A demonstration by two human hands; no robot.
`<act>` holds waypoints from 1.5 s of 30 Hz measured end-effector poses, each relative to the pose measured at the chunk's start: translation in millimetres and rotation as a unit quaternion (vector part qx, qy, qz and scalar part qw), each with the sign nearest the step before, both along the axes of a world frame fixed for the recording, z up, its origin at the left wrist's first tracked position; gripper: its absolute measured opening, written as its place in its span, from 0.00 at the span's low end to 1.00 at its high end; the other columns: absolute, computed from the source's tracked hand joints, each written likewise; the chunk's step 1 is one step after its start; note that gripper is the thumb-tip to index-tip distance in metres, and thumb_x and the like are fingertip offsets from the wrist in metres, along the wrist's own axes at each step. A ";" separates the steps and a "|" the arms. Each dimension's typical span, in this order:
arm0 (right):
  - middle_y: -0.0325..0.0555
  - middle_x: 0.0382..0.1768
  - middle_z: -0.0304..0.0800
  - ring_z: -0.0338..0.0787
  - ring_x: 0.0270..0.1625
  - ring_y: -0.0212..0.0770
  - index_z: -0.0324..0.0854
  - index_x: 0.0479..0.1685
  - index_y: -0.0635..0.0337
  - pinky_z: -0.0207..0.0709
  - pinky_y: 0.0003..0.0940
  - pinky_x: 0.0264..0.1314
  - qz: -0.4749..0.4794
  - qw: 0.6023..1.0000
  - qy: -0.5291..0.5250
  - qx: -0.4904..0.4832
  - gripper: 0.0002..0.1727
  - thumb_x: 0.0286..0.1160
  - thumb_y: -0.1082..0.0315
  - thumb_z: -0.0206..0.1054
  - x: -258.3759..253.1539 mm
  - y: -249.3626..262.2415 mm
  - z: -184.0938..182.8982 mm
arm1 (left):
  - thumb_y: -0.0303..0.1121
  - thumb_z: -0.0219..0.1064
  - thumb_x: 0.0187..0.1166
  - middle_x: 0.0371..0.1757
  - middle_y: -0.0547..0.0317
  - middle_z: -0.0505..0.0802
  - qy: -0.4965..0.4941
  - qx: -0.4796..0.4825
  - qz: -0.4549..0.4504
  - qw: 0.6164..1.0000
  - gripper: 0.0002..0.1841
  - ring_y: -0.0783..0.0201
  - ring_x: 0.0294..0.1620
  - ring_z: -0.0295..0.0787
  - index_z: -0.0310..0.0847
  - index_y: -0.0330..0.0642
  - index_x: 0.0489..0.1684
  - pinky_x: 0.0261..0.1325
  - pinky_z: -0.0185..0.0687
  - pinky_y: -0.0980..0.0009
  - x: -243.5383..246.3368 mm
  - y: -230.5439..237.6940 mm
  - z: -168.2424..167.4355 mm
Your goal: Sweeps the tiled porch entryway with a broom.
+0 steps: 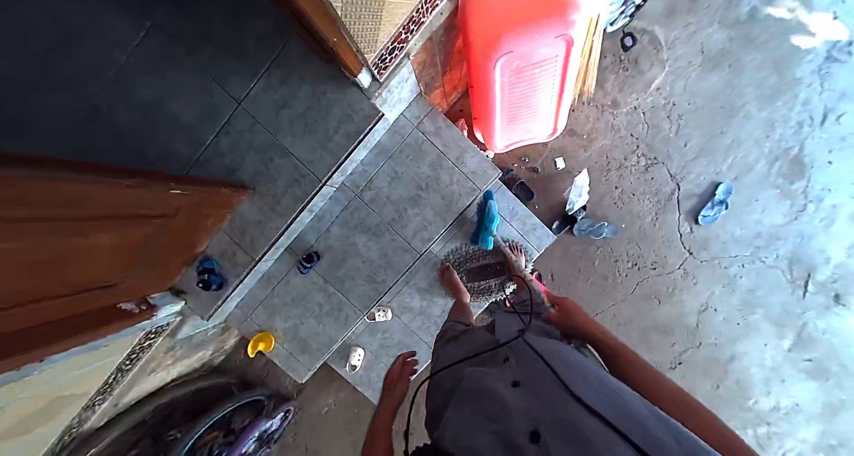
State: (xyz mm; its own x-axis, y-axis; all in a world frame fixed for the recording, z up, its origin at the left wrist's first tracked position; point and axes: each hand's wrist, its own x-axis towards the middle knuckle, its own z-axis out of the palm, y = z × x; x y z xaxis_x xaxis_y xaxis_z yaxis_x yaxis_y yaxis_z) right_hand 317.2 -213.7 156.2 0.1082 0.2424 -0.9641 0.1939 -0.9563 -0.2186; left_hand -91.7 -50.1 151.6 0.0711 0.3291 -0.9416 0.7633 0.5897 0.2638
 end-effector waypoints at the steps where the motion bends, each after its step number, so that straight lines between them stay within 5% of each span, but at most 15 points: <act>1: 0.72 0.64 0.83 0.90 0.57 0.67 0.64 0.87 0.62 0.80 0.66 0.62 -0.001 1.000 -0.008 -0.020 0.32 0.82 0.68 0.65 -4.2 -4.6 -4.8 | 0.32 0.53 0.92 0.67 0.33 0.88 0.009 0.012 -0.002 1.000 0.20 0.43 0.63 0.88 0.73 0.32 0.77 0.64 0.82 0.47 -13.5 18.6 1.2; 4: 0.74 0.59 0.83 0.90 0.50 0.65 0.68 0.79 0.71 0.82 0.62 0.56 -0.030 0.993 -0.063 -0.099 0.26 0.83 0.70 0.63 10.8 -10.3 -7.0 | 0.33 0.51 0.92 0.67 0.32 0.87 0.029 0.088 0.044 0.995 0.21 0.42 0.62 0.88 0.71 0.31 0.79 0.63 0.82 0.47 -55.5 73.0 13.7; 8: 0.75 0.67 0.81 0.88 0.64 0.69 0.59 0.85 0.72 0.80 0.65 0.64 -0.005 0.972 -0.146 -0.186 0.36 0.75 0.74 0.66 22.2 -34.8 13.2 | 0.36 0.48 0.93 0.63 0.35 0.89 0.070 0.125 0.097 0.985 0.22 0.51 0.55 0.91 0.70 0.33 0.79 0.57 0.85 0.55 -108.9 99.0 21.9; 14: 0.72 0.58 0.85 0.91 0.46 0.64 0.56 0.92 0.59 0.83 0.63 0.51 -0.123 0.986 -0.081 -0.079 0.35 0.84 0.71 0.60 -65.9 -43.2 71.1 | 0.35 0.51 0.94 0.68 0.31 0.86 0.123 -0.036 -0.038 0.991 0.21 0.45 0.62 0.87 0.71 0.32 0.78 0.64 0.80 0.49 -108.1 80.3 -8.3; 16: 0.71 0.67 0.84 0.88 0.63 0.67 0.58 0.92 0.59 0.77 0.65 0.69 -0.100 0.993 -0.035 -0.052 0.36 0.83 0.70 0.62 -111.9 -29.1 70.3 | 0.36 0.52 0.94 0.70 0.30 0.85 0.092 -0.079 -0.113 0.986 0.22 0.40 0.66 0.86 0.72 0.30 0.77 0.68 0.79 0.46 -81.9 81.1 -17.6; 19: 0.72 0.72 0.80 0.81 0.74 0.71 0.52 0.94 0.59 0.70 0.69 0.77 -0.010 0.998 0.031 -0.062 0.39 0.84 0.66 0.63 -139.3 -22.4 38.4 | 0.36 0.52 0.93 0.68 0.36 0.88 0.011 -0.058 -0.166 0.984 0.21 0.45 0.64 0.88 0.75 0.33 0.76 0.67 0.81 0.48 -31.4 97.3 -29.6; 24: 0.78 0.69 0.79 0.83 0.70 0.74 0.60 0.85 0.74 0.75 0.69 0.71 -0.006 0.983 -0.038 -0.179 0.36 0.77 0.71 0.67 -89.3 -68.4 15.7 | 0.35 0.48 0.94 0.65 0.42 0.90 -0.071 0.053 -0.080 0.993 0.20 0.55 0.60 0.91 0.73 0.32 0.75 0.63 0.85 0.57 18.0 142.1 -2.2; 28: 0.76 0.70 0.79 0.83 0.71 0.72 0.53 0.89 0.69 0.76 0.68 0.70 -0.070 0.957 -0.131 -0.249 0.41 0.76 0.72 0.67 -58.1 -91.4 41.6 | 0.34 0.48 0.94 0.61 0.42 0.91 -0.012 0.076 -0.044 0.996 0.20 0.55 0.56 0.92 0.74 0.33 0.74 0.58 0.85 0.58 -12.2 152.4 -8.4; 33: 0.74 0.66 0.82 0.88 0.62 0.70 0.55 0.91 0.61 0.79 0.67 0.64 -0.131 0.976 -0.092 -0.150 0.35 0.83 0.72 0.60 -91.2 -47.6 79.1 | 0.35 0.51 0.94 0.66 0.31 0.86 0.100 -0.029 -0.138 0.985 0.21 0.43 0.61 0.87 0.73 0.31 0.77 0.64 0.80 0.49 -56.4 132.6 -27.8; 38: 0.72 0.73 0.80 0.81 0.74 0.70 0.54 0.93 0.59 0.70 0.69 0.77 -0.017 0.998 0.016 -0.050 0.38 0.84 0.65 0.63 -131.8 -2.6 42.9 | 0.35 0.52 0.94 0.66 0.35 0.88 0.070 -0.038 -0.122 0.989 0.20 0.46 0.61 0.87 0.74 0.35 0.76 0.61 0.80 0.49 -32.5 121.5 -15.1; 42: 0.77 0.68 0.80 0.83 0.69 0.73 0.63 0.83 0.72 0.74 0.71 0.69 0.076 0.993 -0.002 -0.091 0.35 0.75 0.72 0.69 -58.9 -12.5 25.1 | 0.35 0.52 0.93 0.66 0.37 0.89 -0.017 0.044 -0.032 0.998 0.21 0.49 0.60 0.90 0.73 0.34 0.77 0.60 0.83 0.52 -14.5 126.5 9.2; 45: 0.78 0.73 0.76 0.81 0.74 0.72 0.59 0.82 0.80 0.74 0.68 0.73 0.072 0.980 -0.086 -0.167 0.36 0.77 0.70 0.67 11.9 -8.5 20.5 | 0.36 0.49 0.93 0.65 0.37 0.89 -0.029 0.094 0.030 0.995 0.21 0.51 0.58 0.91 0.71 0.33 0.77 0.59 0.84 0.55 -27.9 119.6 21.1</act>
